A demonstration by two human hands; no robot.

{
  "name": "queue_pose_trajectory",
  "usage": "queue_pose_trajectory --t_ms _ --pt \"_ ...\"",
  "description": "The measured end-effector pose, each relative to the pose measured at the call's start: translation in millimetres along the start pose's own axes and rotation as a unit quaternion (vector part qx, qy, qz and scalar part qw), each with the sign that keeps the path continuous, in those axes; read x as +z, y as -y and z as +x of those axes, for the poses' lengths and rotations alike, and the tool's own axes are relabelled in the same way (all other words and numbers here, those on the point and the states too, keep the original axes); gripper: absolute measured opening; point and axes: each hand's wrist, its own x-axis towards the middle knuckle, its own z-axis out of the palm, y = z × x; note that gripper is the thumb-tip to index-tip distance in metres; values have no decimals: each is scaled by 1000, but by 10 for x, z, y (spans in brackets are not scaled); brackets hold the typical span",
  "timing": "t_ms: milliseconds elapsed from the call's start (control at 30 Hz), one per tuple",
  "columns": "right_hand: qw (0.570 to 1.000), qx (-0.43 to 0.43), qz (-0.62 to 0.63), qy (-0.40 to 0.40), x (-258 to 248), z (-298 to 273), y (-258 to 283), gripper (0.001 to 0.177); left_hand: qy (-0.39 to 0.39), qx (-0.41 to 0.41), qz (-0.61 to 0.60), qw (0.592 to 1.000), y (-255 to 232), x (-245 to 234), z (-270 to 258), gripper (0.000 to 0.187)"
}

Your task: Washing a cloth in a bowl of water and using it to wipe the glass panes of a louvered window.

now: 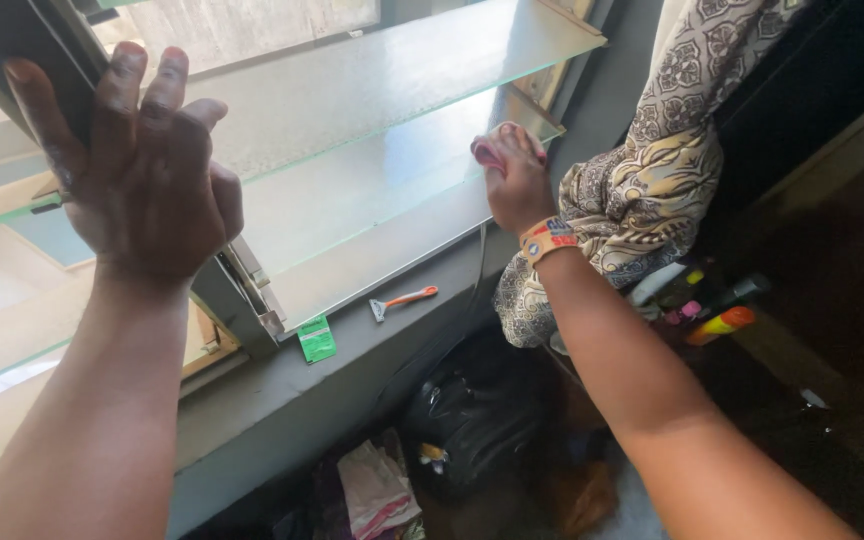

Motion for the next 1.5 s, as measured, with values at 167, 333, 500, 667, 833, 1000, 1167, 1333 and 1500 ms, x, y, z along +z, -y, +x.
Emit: queue_pose_trajectory --t_ms 167,333,500,667,833,1000,1167,1333,1500 --pt "991 124 53 20 -358 217 -20 42 -26 9 -5 1000 -27 -26 26 36" --pt "982 172 -54 49 -100 380 -10 37 -35 -12 -11 999 -44 -40 72 36" --pt "993 24 -45 104 217 166 963 37 -35 -8 -55 998 -68 -96 84 24" --pt "981 -70 58 174 526 -126 2269 46 -56 3 -40 998 -75 -111 78 26" --pt "950 -164 151 217 270 -309 2749 48 -58 0 -45 997 -87 -141 91 26" --pt "939 -135 174 264 421 103 1891 41 -60 3 7 998 -58 -58 89 26" --pt "978 -52 0 201 510 748 218 34 -59 -1 -19 998 -76 -80 107 29" --pt "955 192 -106 201 493 1249 -693 37 -61 -8 -23 998 -79 -75 104 29" --pt "930 -115 -315 147 1159 1652 -1545 51 -64 -11 -34 997 -88 -88 112 29"
